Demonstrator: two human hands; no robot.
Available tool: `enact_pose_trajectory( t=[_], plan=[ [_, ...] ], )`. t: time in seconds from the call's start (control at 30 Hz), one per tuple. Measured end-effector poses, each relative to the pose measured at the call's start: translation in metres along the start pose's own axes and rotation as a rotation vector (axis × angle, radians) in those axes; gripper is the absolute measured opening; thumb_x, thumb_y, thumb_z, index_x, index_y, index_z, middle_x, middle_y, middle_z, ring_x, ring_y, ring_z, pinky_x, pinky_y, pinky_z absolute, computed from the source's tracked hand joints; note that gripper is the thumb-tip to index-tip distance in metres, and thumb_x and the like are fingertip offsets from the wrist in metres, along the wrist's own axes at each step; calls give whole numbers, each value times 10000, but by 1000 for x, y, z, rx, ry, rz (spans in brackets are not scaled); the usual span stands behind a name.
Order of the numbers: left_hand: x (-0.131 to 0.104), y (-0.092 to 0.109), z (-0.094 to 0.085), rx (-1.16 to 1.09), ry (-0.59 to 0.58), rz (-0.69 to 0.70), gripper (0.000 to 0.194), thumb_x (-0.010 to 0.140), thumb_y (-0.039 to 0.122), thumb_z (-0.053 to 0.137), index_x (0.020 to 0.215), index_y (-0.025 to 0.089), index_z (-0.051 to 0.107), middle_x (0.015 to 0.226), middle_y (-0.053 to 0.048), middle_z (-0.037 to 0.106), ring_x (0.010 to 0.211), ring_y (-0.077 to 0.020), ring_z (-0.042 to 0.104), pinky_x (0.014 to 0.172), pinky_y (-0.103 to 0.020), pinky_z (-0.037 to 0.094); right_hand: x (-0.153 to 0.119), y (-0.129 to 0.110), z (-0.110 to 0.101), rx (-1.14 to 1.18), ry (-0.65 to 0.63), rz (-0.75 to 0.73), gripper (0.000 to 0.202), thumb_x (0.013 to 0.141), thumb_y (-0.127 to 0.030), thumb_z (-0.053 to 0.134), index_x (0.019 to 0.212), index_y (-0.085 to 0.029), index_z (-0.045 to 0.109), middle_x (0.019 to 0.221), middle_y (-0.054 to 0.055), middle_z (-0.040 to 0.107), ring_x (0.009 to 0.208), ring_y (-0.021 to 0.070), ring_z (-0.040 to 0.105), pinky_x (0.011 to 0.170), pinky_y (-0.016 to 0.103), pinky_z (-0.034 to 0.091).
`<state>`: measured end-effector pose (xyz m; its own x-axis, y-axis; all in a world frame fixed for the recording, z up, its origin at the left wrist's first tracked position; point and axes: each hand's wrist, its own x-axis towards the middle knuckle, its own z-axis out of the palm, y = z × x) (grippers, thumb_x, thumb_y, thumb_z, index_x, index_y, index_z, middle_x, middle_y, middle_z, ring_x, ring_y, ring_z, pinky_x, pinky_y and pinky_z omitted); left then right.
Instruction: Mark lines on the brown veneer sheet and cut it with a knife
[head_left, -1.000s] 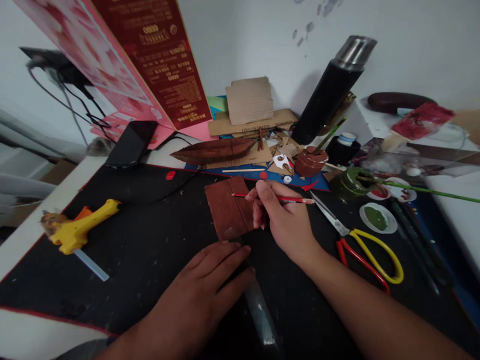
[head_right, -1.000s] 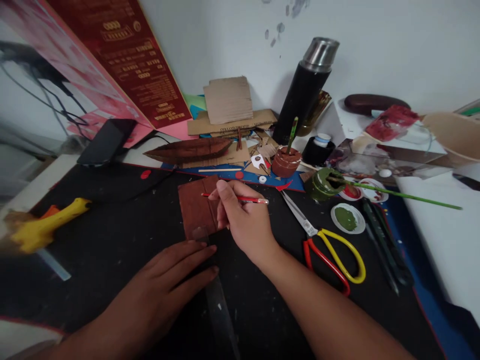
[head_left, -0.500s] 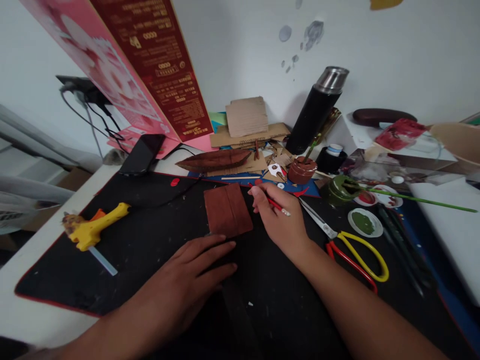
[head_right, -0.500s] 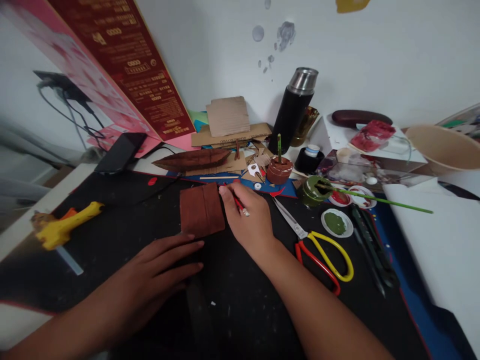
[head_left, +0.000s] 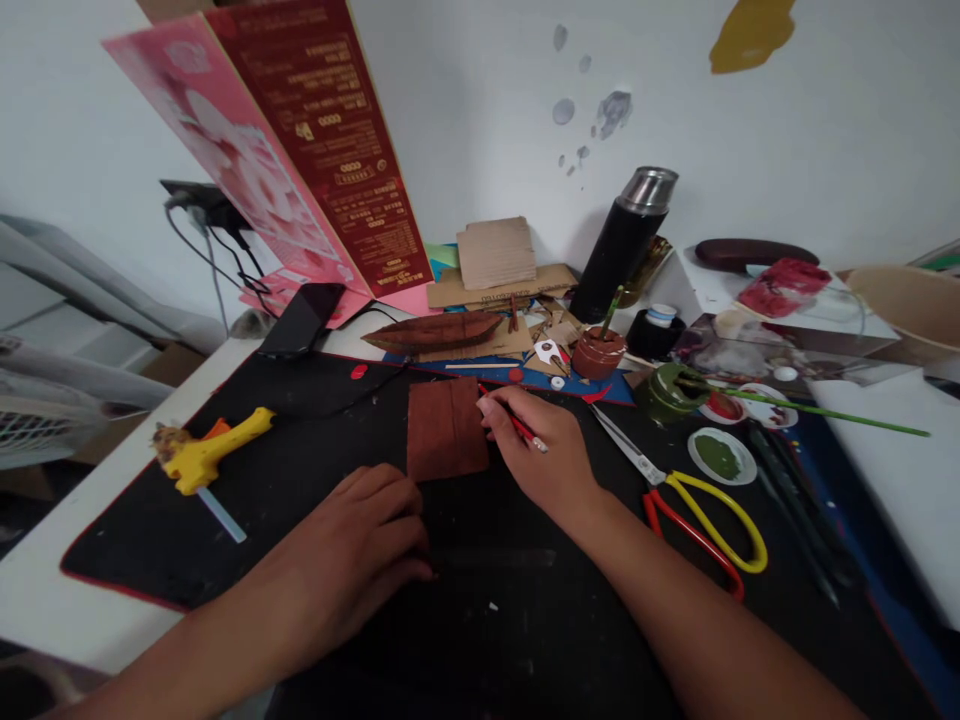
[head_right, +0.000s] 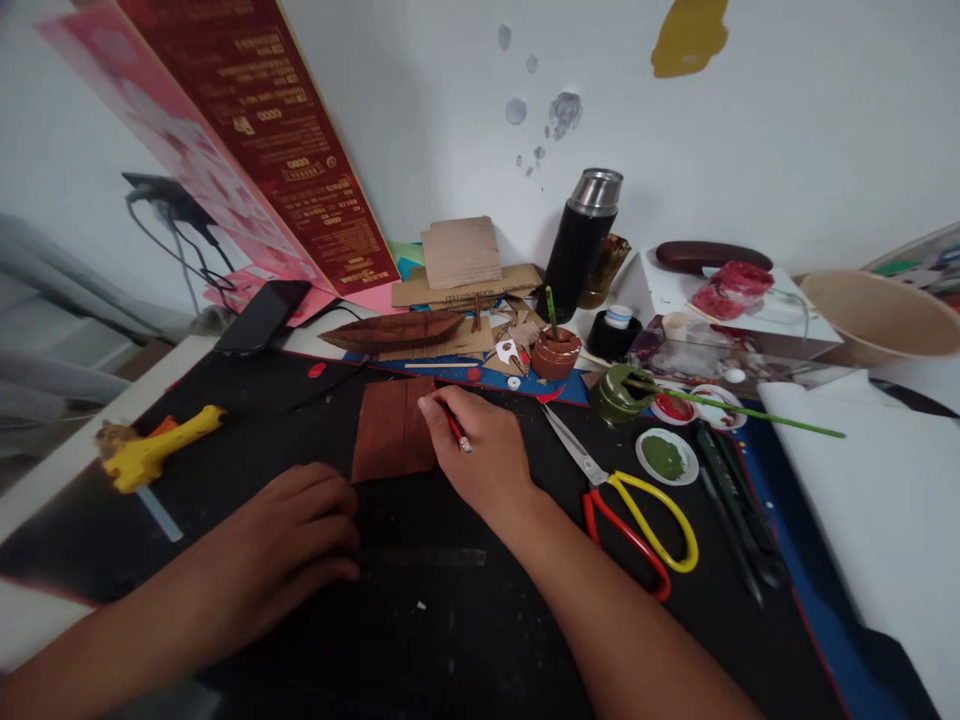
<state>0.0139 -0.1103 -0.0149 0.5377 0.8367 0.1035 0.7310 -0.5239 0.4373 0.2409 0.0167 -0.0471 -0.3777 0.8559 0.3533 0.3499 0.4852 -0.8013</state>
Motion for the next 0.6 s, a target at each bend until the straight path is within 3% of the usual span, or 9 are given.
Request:
enact_pose_trajectory(
  t=[0.17,0.3,0.43,0.6],
  plan=[
    [-9,1,-6,-110,104,-102,191,1123,225,517,1029,249,681,926,1,691,857,-172,635,764,-287,501,-1,-4,2,64,-79,-17,263,1117,-393,568,981,-246,738,868,11,808,787,190,783,735,303,519],
    [-12,-5,-5,-92,143,-141,210,1109,219,524,1140,279,724,963,2,727,881,-172,671,783,-281,532,-1,-5,5,185,-148,6,278,1114,-422,576,982,-247,747,879,9,806,808,184,785,745,300,553],
    [-8,-16,-5,-65,165,-180,197,1098,243,554,1142,279,742,983,-9,734,898,-184,682,790,-297,542,1,-1,4,347,-80,132,310,1086,-474,604,969,-222,743,824,14,776,665,156,756,590,262,546],
    [9,-31,-6,4,201,-120,228,1116,234,526,1089,242,753,990,-31,743,925,-196,670,825,-333,539,4,1,-1,348,2,190,307,1074,-449,602,943,-205,736,768,13,746,595,137,720,503,241,502]
  ],
)
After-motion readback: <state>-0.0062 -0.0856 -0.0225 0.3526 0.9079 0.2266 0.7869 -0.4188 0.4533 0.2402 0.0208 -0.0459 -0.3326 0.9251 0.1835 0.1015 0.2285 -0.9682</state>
